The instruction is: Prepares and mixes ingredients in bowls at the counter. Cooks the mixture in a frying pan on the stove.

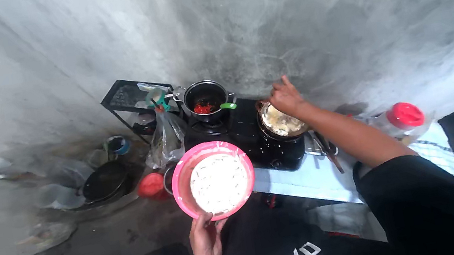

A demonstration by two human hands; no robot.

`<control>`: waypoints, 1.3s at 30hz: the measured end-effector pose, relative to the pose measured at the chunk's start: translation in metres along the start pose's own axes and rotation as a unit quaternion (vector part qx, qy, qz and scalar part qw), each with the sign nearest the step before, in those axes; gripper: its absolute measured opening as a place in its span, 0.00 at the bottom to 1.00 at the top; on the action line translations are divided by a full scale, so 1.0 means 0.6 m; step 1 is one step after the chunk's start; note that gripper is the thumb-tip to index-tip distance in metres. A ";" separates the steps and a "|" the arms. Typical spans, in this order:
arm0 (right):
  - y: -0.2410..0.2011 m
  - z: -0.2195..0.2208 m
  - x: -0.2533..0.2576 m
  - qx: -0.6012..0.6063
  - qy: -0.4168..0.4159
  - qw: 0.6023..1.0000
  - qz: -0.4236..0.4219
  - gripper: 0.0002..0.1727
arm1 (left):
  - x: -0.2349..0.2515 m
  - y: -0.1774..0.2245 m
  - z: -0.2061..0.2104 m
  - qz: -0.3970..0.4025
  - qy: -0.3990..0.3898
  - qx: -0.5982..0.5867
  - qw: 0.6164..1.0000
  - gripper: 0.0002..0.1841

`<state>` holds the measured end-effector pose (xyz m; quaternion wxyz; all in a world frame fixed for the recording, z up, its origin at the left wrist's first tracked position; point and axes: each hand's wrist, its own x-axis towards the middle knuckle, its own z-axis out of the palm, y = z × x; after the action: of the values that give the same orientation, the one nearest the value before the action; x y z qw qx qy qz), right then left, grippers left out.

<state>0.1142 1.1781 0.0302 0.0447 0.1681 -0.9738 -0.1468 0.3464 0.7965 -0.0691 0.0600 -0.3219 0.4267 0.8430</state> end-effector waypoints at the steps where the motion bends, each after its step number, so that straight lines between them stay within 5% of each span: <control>1: 0.007 -0.001 -0.006 0.006 0.009 1.000 0.020 0.12 | -0.002 0.001 0.000 -0.002 0.003 -0.001 1.000 0.13; 11: 0.009 0.138 -0.101 0.077 0.116 0.962 0.234 0.12 | -0.007 0.029 -0.042 -0.003 0.021 0.003 1.000 0.11; 18: -0.079 0.097 -0.156 0.247 0.118 0.878 0.392 0.16 | 0.009 0.078 -0.075 -0.008 0.052 -0.009 0.999 0.13; 21: -0.191 0.037 -0.140 0.366 0.144 0.868 0.303 0.14 | 0.027 0.105 -0.099 -0.012 0.065 -0.042 0.997 0.14; 24: -0.327 -0.021 -0.078 0.434 0.115 0.884 0.129 0.13 | 0.056 0.132 -0.143 -0.014 0.071 -0.085 0.994 0.16; 28: -0.523 -0.070 0.069 0.283 0.154 0.935 -0.148 0.12 | 0.091 0.199 -0.207 0.001 0.080 -0.121 0.989 0.16; 32: -0.710 -0.106 0.240 0.203 0.227 0.895 -0.325 0.14 | 0.126 0.284 -0.293 0.014 0.101 -0.112 0.988 0.16; 35: -0.814 -0.137 0.345 0.165 0.186 0.886 -0.392 0.11 | 0.144 0.337 -0.359 0.047 0.124 -0.108 0.985 0.11; 39: -0.939 -0.219 0.387 0.112 0.066 0.927 -0.351 0.12 | 0.144 0.418 -0.424 0.076 0.201 -0.192 0.958 0.13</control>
<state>0.0908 0.5563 -0.0054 0.0350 0.5124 -0.8574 -0.0322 0.3089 0.4308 -0.0586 -0.1541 -0.4569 0.2835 0.8289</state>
